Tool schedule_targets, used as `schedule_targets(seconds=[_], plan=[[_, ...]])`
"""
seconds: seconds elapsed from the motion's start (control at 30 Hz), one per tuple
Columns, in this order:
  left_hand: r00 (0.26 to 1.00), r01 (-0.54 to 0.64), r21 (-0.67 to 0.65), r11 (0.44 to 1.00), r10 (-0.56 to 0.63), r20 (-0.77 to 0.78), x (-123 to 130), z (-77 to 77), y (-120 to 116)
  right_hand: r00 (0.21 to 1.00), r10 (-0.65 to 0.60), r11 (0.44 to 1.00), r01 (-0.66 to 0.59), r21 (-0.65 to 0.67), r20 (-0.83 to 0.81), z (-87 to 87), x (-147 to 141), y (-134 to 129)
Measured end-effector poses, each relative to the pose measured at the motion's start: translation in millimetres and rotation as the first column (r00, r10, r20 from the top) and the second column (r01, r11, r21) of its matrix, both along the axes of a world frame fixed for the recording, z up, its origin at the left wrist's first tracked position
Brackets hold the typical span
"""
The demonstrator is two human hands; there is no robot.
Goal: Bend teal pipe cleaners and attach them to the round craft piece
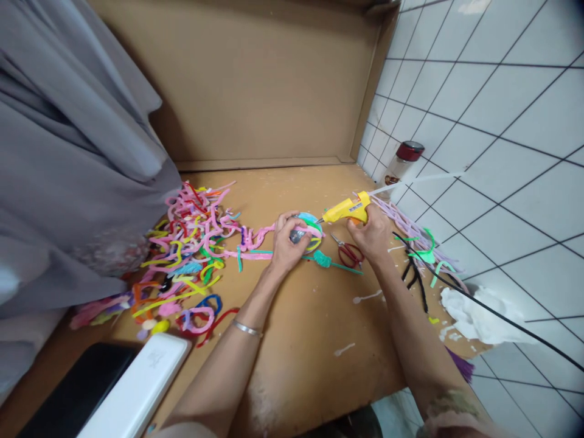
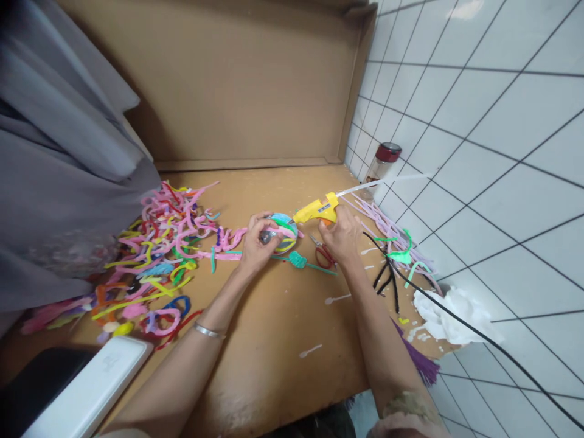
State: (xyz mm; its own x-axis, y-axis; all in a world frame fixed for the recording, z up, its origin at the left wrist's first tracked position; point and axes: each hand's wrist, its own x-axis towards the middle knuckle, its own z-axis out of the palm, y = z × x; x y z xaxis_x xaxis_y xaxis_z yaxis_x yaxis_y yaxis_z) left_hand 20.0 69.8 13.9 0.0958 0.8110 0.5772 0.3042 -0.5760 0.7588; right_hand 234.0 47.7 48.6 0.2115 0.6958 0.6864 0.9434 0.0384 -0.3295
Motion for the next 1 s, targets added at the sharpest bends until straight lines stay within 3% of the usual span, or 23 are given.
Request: schedule_targets(seconds=[1.0], plan=[[0.999,0.024,0.043,0.999,-0.026,0.032,0.7,-2.4,0.4,0.986,0.089,0.996,-0.091,0.008,0.140,-3.0,0.0,-2.3]])
